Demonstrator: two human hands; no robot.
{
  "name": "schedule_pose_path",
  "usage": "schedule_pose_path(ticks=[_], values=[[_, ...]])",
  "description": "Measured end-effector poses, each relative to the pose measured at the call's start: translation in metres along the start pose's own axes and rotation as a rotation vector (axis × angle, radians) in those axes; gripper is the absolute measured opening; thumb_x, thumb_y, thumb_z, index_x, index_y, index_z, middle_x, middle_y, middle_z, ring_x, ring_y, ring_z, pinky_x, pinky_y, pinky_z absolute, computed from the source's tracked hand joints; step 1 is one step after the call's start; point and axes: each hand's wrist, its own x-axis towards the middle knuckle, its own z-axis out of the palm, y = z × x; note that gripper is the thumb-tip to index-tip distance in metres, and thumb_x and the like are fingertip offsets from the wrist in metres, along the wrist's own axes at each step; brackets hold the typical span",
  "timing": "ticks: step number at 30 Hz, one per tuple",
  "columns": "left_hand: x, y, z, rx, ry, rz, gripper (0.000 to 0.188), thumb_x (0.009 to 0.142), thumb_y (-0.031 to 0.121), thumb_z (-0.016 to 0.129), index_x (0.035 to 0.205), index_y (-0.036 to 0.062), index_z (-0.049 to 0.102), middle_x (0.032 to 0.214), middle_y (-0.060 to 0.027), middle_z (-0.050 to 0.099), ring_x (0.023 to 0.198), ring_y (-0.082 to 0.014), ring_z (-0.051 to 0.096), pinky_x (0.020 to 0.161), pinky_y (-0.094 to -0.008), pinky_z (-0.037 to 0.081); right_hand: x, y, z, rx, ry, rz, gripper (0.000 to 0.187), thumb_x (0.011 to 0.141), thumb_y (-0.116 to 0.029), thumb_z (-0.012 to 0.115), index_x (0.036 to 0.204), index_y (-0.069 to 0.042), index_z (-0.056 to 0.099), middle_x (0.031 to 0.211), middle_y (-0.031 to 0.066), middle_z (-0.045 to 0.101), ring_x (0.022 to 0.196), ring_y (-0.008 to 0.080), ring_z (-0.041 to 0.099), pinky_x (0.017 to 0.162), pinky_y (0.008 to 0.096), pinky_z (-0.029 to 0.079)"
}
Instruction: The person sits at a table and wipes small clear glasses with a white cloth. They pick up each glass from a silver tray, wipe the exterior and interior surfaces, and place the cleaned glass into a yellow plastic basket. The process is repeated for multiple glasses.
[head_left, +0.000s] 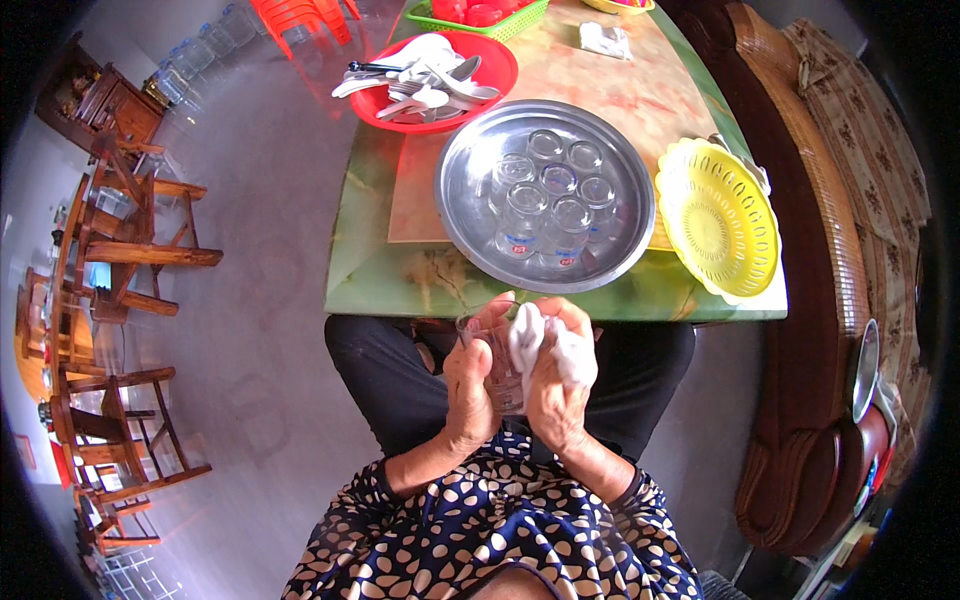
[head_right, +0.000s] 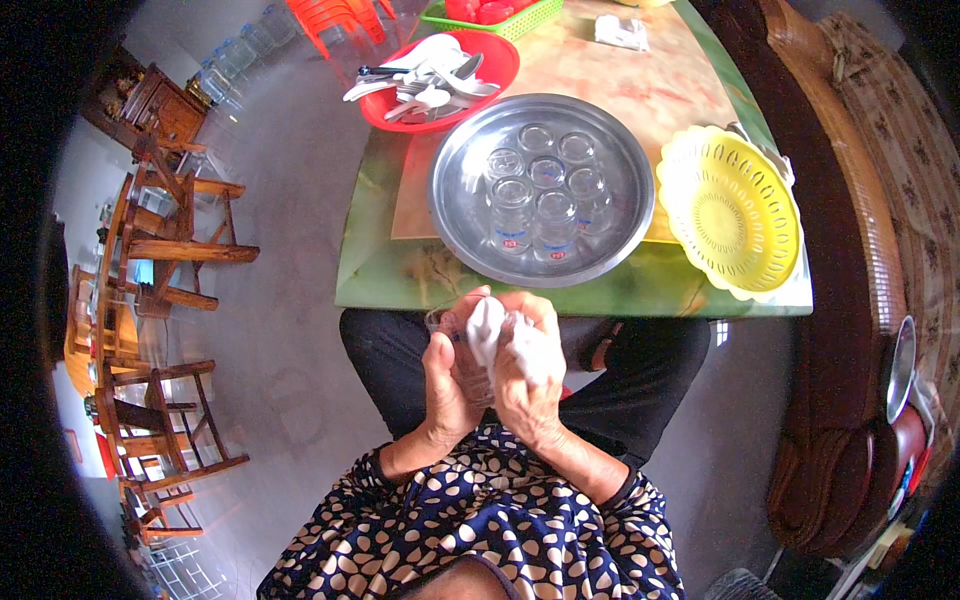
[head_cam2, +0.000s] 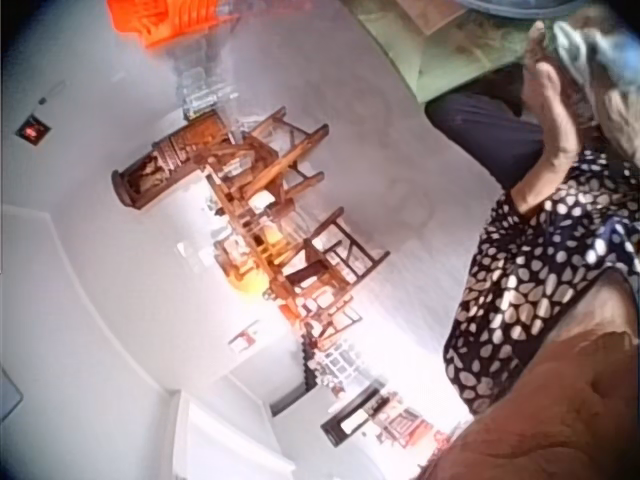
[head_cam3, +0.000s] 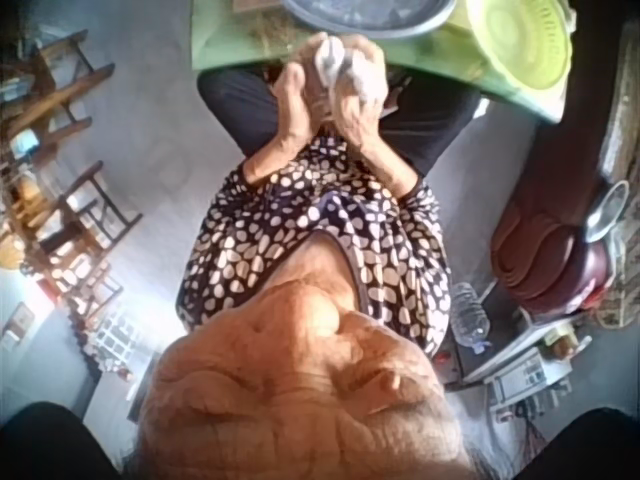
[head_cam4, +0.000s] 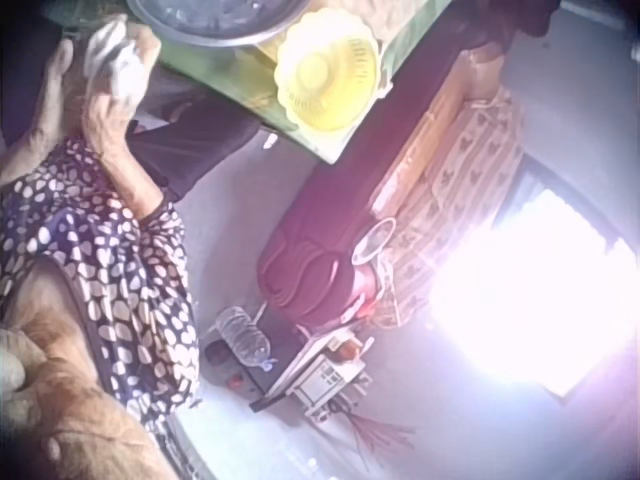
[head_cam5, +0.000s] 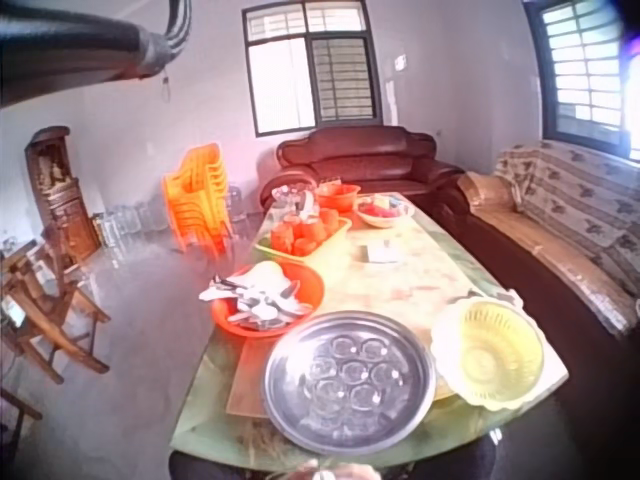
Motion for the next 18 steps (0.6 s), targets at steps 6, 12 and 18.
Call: schedule_pose_path(ticks=[6,12,18], values=[[-0.001,-0.001,0.003,0.208,-0.046,0.15,0.072,0.086,0.039,0.064,0.135,-0.0028,0.033,0.116,-0.0082,0.051,0.1,-0.0121,0.051,0.088,-0.0254,0.04,0.007,0.0,-0.005,0.075,0.086,0.064,0.02,0.095,-0.013,0.045,0.109,0.0,0.053,0.093,0.0072,0.06,0.081,0.0159,0.059,0.074,0.0259,0.047],[0.006,0.001,-0.007,0.339,0.223,0.161,0.043,0.089,0.033,0.062,0.117,0.0063,0.044,0.101,-0.0031,0.053,0.092,-0.0107,0.051,0.08,-0.0256,0.045,-0.008,0.003,-0.003,-0.475,-0.03,-0.485,0.033,0.084,-0.017,0.063,0.112,-0.002,0.054,0.105,0.0171,0.051,0.091,0.0287,0.052,0.077,0.0359,0.046],[0.005,0.004,-0.001,0.241,0.169,-0.08,0.048,0.093,0.051,0.045,0.116,0.0083,0.045,0.101,-0.0021,0.052,0.09,-0.0115,0.052,0.079,-0.025,0.045,-0.006,0.012,-0.006,-0.393,0.041,-0.462,0.039,0.073,0.001,0.067,0.11,-0.001,0.055,0.101,0.0176,0.052,0.089,0.0296,0.054,0.076,0.0357,0.047]])
